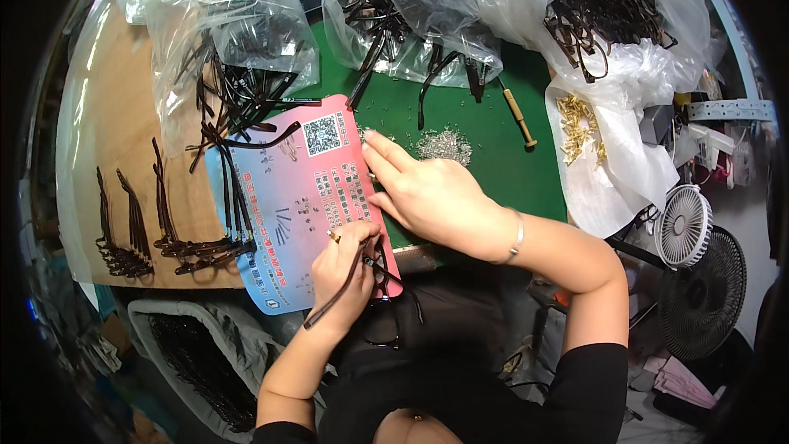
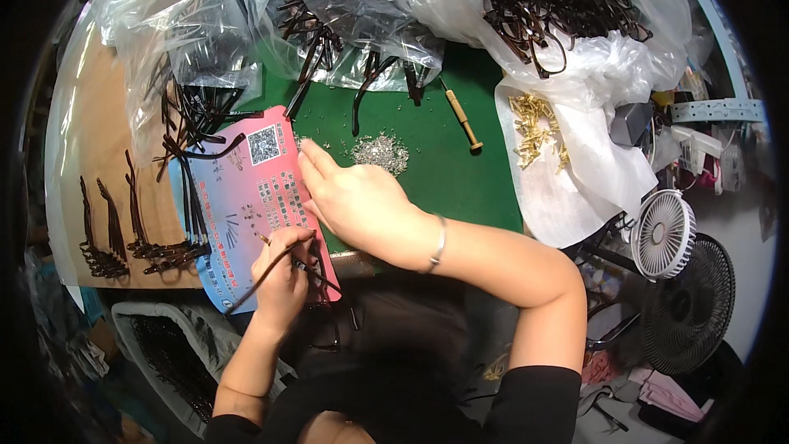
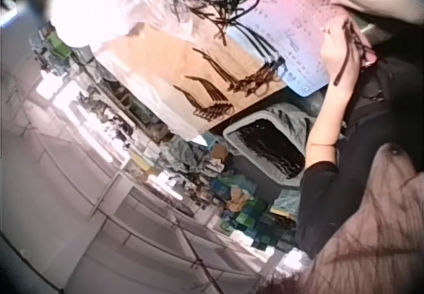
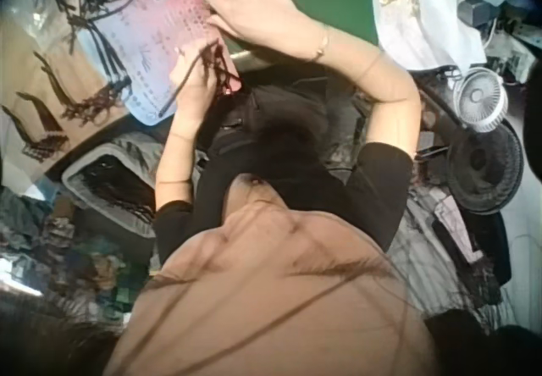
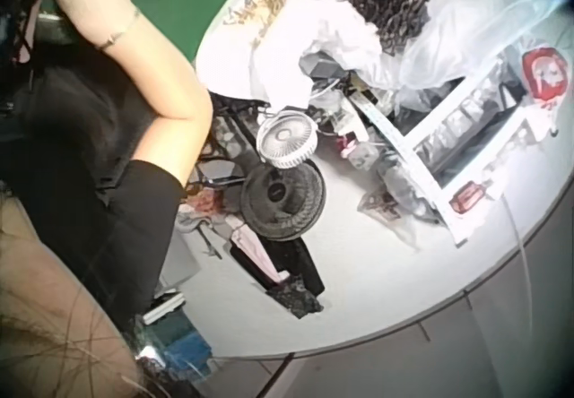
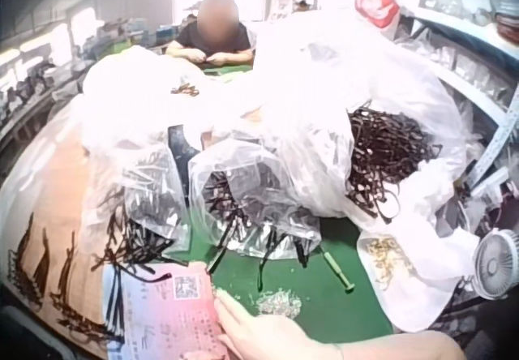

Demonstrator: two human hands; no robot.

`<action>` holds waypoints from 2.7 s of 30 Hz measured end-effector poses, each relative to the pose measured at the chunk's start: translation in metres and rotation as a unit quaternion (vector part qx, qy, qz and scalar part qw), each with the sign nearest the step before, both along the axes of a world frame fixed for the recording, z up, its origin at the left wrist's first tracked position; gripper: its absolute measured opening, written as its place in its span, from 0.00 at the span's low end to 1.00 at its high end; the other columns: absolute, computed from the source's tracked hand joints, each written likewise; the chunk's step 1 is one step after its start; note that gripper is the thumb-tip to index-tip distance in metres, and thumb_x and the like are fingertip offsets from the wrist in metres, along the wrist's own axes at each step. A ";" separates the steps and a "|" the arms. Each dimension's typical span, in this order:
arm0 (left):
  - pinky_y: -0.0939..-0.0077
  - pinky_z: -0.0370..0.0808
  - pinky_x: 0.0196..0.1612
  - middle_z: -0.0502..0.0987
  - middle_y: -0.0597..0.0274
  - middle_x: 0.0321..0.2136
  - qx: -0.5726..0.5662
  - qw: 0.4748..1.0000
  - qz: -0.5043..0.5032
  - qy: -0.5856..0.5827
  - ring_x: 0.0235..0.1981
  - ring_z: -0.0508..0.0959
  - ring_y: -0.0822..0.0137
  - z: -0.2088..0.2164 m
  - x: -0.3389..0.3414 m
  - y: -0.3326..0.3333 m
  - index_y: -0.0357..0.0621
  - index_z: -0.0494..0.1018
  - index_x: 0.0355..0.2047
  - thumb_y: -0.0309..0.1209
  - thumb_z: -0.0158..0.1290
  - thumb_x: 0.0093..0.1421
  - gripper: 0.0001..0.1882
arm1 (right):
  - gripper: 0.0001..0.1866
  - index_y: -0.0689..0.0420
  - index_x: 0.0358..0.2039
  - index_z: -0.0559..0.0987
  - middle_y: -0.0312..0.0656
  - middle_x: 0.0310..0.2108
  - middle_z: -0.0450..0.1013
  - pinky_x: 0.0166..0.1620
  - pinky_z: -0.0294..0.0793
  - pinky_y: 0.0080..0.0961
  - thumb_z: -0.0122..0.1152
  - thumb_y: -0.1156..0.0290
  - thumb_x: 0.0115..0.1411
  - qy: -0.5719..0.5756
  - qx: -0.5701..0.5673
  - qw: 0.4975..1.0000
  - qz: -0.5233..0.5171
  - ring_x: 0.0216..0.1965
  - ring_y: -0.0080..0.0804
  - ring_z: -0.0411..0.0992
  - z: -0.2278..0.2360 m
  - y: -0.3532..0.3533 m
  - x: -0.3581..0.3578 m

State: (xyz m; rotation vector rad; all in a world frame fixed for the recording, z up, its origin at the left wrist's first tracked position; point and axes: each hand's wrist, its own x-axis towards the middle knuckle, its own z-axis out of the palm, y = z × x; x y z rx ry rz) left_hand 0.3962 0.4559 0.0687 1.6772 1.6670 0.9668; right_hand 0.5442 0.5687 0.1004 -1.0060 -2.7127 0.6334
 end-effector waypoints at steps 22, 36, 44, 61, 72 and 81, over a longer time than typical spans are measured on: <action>0.77 0.73 0.25 0.73 0.56 0.26 0.025 1.000 -0.004 -0.011 0.19 0.74 0.69 -0.001 -0.001 0.009 0.34 0.70 0.37 0.05 0.39 0.40 0.24 | 0.24 0.53 0.48 0.72 0.41 0.28 0.62 0.20 0.70 0.23 0.59 0.74 0.47 -0.028 0.052 0.995 -0.083 0.22 0.30 0.68 -0.004 -0.033 0.046; 0.79 0.74 0.26 0.72 0.57 0.29 0.007 1.000 -0.016 -0.025 0.20 0.74 0.71 -0.003 -0.004 0.008 0.35 0.70 0.38 0.05 0.39 0.43 0.23 | 0.24 0.55 0.47 0.73 0.41 0.29 0.63 0.19 0.68 0.23 0.58 0.74 0.45 -0.031 0.074 0.991 -0.104 0.18 0.29 0.65 -0.008 -0.033 0.043; 0.79 0.73 0.27 0.72 0.57 0.28 0.013 1.000 -0.022 -0.010 0.21 0.73 0.71 -0.004 -0.005 0.008 0.35 0.69 0.38 0.06 0.40 0.44 0.21 | 0.26 0.54 0.48 0.72 0.41 0.29 0.63 0.18 0.68 0.23 0.58 0.75 0.44 -0.037 0.090 0.992 -0.074 0.18 0.29 0.64 -0.012 -0.031 0.039; 0.81 0.73 0.25 0.73 0.61 0.24 -0.083 0.993 -0.042 -0.071 0.19 0.74 0.74 0.006 -0.014 0.020 0.35 0.70 0.36 0.11 0.44 0.55 0.11 | 0.17 0.53 0.48 0.72 0.47 0.30 0.64 0.24 0.74 0.31 0.53 0.70 0.56 0.058 -0.218 0.973 0.054 0.20 0.42 0.71 -0.002 -0.031 0.033; 0.81 0.72 0.24 0.73 0.61 0.24 -0.033 0.997 -0.038 -0.056 0.19 0.73 0.74 0.001 -0.010 0.016 0.35 0.70 0.36 0.10 0.45 0.54 0.12 | 0.16 0.51 0.47 0.72 0.47 0.30 0.64 0.26 0.74 0.35 0.52 0.69 0.57 0.058 -0.261 0.962 0.057 0.20 0.44 0.71 -0.001 -0.025 0.033; 0.80 0.71 0.25 0.71 0.62 0.22 -0.007 0.998 -0.035 -0.043 0.18 0.73 0.73 -0.002 -0.010 0.016 0.36 0.70 0.35 0.10 0.45 0.52 0.13 | 0.18 0.55 0.41 0.72 0.45 0.28 0.64 0.17 0.70 0.32 0.57 0.70 0.47 0.009 -0.024 0.985 0.168 0.16 0.36 0.69 -0.006 -0.011 0.031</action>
